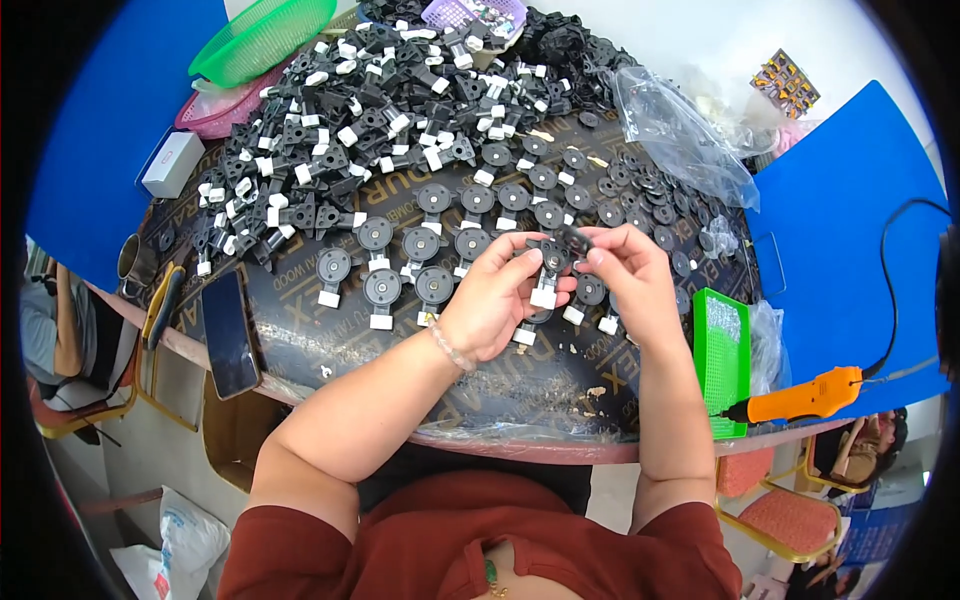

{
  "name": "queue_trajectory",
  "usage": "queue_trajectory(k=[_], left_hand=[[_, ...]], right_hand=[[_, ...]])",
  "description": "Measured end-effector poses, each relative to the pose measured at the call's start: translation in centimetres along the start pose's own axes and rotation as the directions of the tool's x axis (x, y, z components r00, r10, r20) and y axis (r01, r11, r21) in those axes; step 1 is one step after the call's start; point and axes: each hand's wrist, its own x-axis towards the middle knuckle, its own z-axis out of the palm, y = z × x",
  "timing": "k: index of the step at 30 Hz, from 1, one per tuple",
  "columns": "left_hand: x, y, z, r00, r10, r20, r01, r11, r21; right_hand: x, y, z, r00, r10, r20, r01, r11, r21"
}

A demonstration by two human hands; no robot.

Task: Manual assembly of small plastic components by snapping grey plates onto white housings at a factory workbench.

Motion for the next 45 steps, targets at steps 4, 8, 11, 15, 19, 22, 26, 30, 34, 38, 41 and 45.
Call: queue_trajectory(k=[4, 8, 11, 15, 19, 22, 26, 30, 34, 38, 41, 45], left_hand=[[-0.1, -0.3, -0.3, 1.0, -0.028, -0.007, 0.028, 0.999, 0.021], [0.0, -0.4, -0.8, 0.998, -0.04, 0.042, 0.038, 0.998, 0.041], [0.1, -0.4, -1.0, 0.998, -0.045, 0.052, 0.042, 0.997, 0.068], [0.0, -0.4, -0.6, 0.996, -0.036, 0.078, 0.032, 0.998, 0.062], [-0.1, -0.5, -0.8, 0.996, -0.034, 0.082, 0.026, 0.994, 0.103], [-0.3, -0.7, -0.6, 0.995, -0.042, 0.09, 0.031, 0.993, 0.118], [-0.6, -1.0, 0.0, 0.997, 0.075, 0.019, -0.077, 0.983, 0.167], [-1.4, 0.1, 0.7, 0.673, 0.59, 0.446, -0.632, 0.145, 0.762], [-2.4, 0.0, 0.3, 0.373, 0.649, 0.663, -0.728, -0.239, 0.642], [-1.9, -0.5, 0.5, 0.375, 0.64, 0.67, -0.718, -0.257, 0.647], [-1.8, -0.1, 0.1, 0.376, 0.614, 0.694, -0.711, -0.29, 0.641], [-2.1, -0.2, 0.3, 0.37, 0.64, 0.674, -0.721, -0.261, 0.643]], right_hand=[[-1.6, 0.7, 0.6, 0.992, -0.113, 0.053, 0.119, 0.984, -0.129], [-1.7, -0.2, 1.0, 0.94, -0.304, 0.158, 0.342, 0.811, -0.475], [-1.9, -0.5, 1.2, 0.905, -0.376, 0.198, 0.418, 0.7, -0.579], [-2.1, -0.9, 1.2, 0.887, -0.413, 0.204, 0.443, 0.644, -0.623], [-2.5, -1.7, 1.5, 0.911, -0.34, 0.231, 0.406, 0.654, -0.638], [-2.6, -2.1, 1.2, 0.924, -0.292, 0.246, 0.381, 0.673, -0.634], [-1.5, -1.6, 0.2, 0.927, -0.366, 0.079, 0.335, 0.72, -0.608], [2.0, -1.9, 1.5, 0.919, -0.392, -0.047, 0.295, 0.761, -0.578], [7.9, -0.4, 7.5, 0.864, -0.442, 0.241, 0.498, 0.677, -0.542], [13.1, 2.0, 12.5, 0.866, -0.382, 0.323, 0.499, 0.619, -0.606], [15.6, 4.4, 15.2, 0.859, -0.338, 0.386, 0.513, 0.566, -0.646], [16.7, 6.2, 17.0, 0.864, -0.247, 0.44, 0.502, 0.505, -0.702]])
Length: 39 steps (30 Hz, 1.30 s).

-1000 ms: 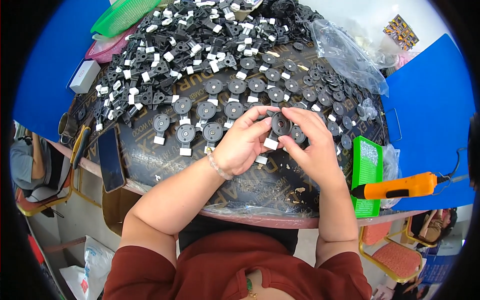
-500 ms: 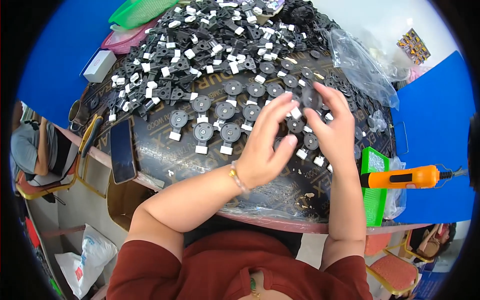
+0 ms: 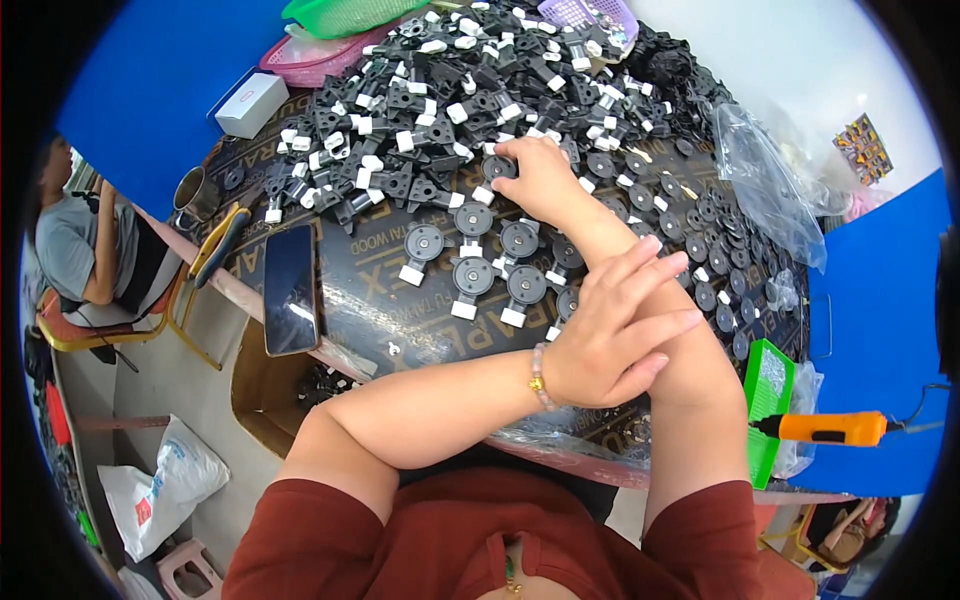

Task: Manual assembly of small plastic components by snapping grey plates onto white housings at a factory workbench.

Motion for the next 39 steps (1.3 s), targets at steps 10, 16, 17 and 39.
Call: queue_trajectory(k=[10, 16, 17, 39], left_hand=[[0.1, 0.6, 0.2, 0.997, -0.075, -0.007, 0.074, 0.996, -0.051], [0.1, 0.4, 0.2, 0.995, -0.094, -0.026, 0.092, 0.993, -0.071], [0.1, 0.4, 0.2, 0.995, -0.094, -0.027, 0.092, 0.993, -0.072], [0.8, -1.9, 0.3, 0.407, -0.648, 0.643, 0.557, -0.382, -0.737]], right_hand=[[4.1, 2.7, -2.6, 0.986, -0.094, 0.14, 0.127, 0.96, -0.249], [5.0, 1.9, -1.7, 0.96, -0.157, 0.233, 0.246, 0.87, -0.427], [5.1, 2.0, -1.6, 0.958, -0.175, 0.227, 0.261, 0.86, -0.439], [-22.9, -4.7, -16.2, 0.911, 0.311, -0.27, -0.252, 0.939, 0.233]])
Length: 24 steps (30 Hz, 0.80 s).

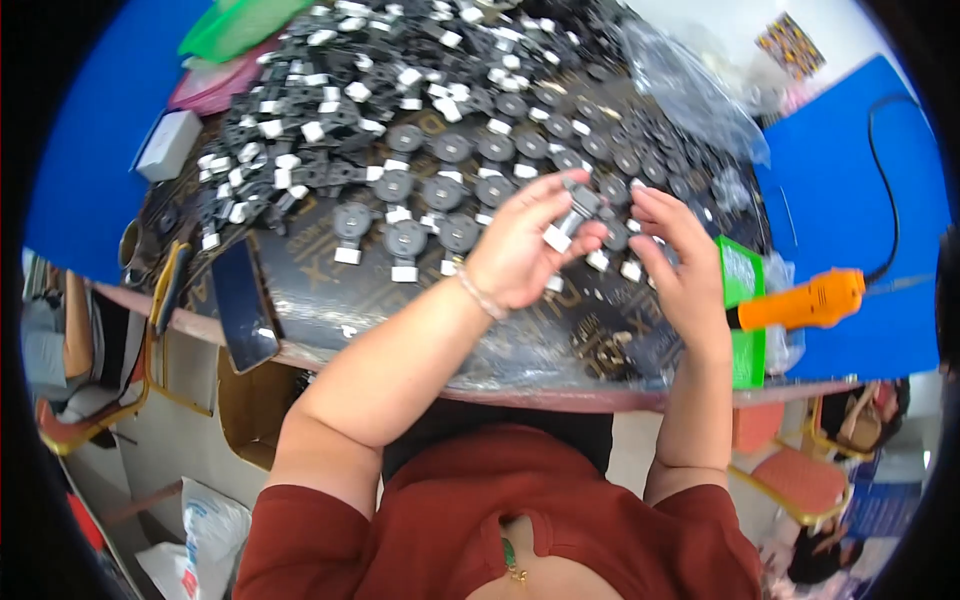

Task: Manual assembly of small plastic components by snapping grey plates onto white housings at a factory workbench.

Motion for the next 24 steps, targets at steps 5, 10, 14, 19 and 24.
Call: queue_trajectory(k=[5, 10, 14, 19, 24], left_hand=[[0.1, 0.4, 0.6, 1.0, 0.025, 0.008, -0.026, 0.984, 0.179], [0.0, -0.8, 0.5, 0.998, 0.064, 0.024, -0.069, 0.953, 0.294], [0.0, -0.9, 0.2, 0.999, 0.032, 0.034, -0.043, 0.925, 0.378], [0.2, -0.7, 0.6, 0.999, 0.035, 0.014, -0.037, 0.953, 0.302], [0.1, -0.7, 0.0, 1.0, 0.017, 0.004, -0.017, 0.947, 0.321]], right_hand=[[-7.8, 2.9, -4.0, 0.924, 0.376, -0.071, -0.378, 0.87, -0.316], [-13.0, 7.0, -4.0, 0.937, 0.288, -0.197, -0.345, 0.689, -0.637], [-14.1, 8.6, -3.6, 0.915, 0.327, -0.237, -0.4, 0.654, -0.642], [-14.0, 9.3, -3.6, 0.911, 0.348, -0.22, -0.4, 0.626, -0.67], [-12.5, 9.3, -4.4, 0.927, 0.307, -0.215, -0.374, 0.766, -0.523]])
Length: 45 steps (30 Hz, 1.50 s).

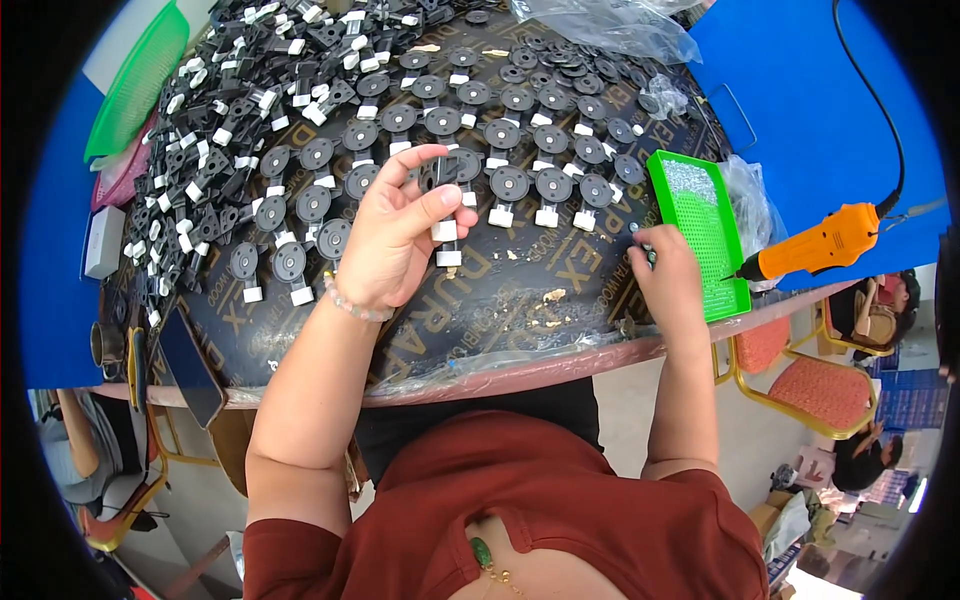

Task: Manual assembly of small plastic components by snapping grey plates onto white housings at a factory workbench.

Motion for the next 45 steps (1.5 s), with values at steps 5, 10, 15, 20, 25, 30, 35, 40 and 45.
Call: queue_trajectory(k=[5, 10, 15, 20, 25, 30, 35, 40, 45], left_hand=[[-0.1, 0.0, 0.9, 0.999, -0.008, -0.051, 0.015, 0.99, 0.143], [-0.3, 0.1, 1.1, 1.0, 0.01, -0.022, -0.007, 0.992, 0.126], [-0.4, -0.2, 1.0, 0.999, -0.041, -0.021, 0.044, 0.989, 0.138], [-0.4, -0.7, 1.0, 0.997, 0.076, -0.013, -0.068, 0.944, 0.322], [-0.4, -0.5, 0.8, 0.997, 0.079, -0.012, -0.069, 0.928, 0.365], [-0.2, -0.7, 0.4, 0.998, 0.062, -0.015, -0.056, 0.96, 0.276], [-0.3, 0.0, 0.5, 0.998, -0.003, -0.069, 0.02, 0.97, 0.241], [0.1, 0.1, 0.4, 0.993, -0.008, -0.115, 0.02, 0.995, 0.097], [0.3, 0.0, 0.2, 0.992, 0.028, -0.121, -0.015, 0.994, 0.106]], right_hand=[[1.7, 1.0, 1.3, 0.999, 0.038, -0.035, -0.042, 0.992, -0.121], [2.6, 1.3, 2.0, 0.999, 0.041, 0.018, -0.037, 0.983, -0.179], [3.8, -2.6, -0.7, 0.99, 0.139, 0.008, -0.136, 0.953, 0.271], [6.7, -9.0, -1.4, 0.977, -0.212, 0.024, 0.16, 0.804, 0.573], [9.1, -13.6, 0.0, 0.92, -0.391, 0.042, 0.316, 0.8, 0.51], [9.9, -14.5, 1.0, 0.888, -0.46, 0.001, 0.414, 0.8, 0.435], [13.7, -13.6, -0.7, 0.876, -0.35, -0.331, 0.448, 0.843, 0.296], [22.4, -8.8, 1.6, 0.931, -0.086, -0.354, 0.15, 0.976, 0.157], [28.6, -6.0, 8.5, 0.997, 0.012, 0.073, -0.011, 1.0, -0.026]])
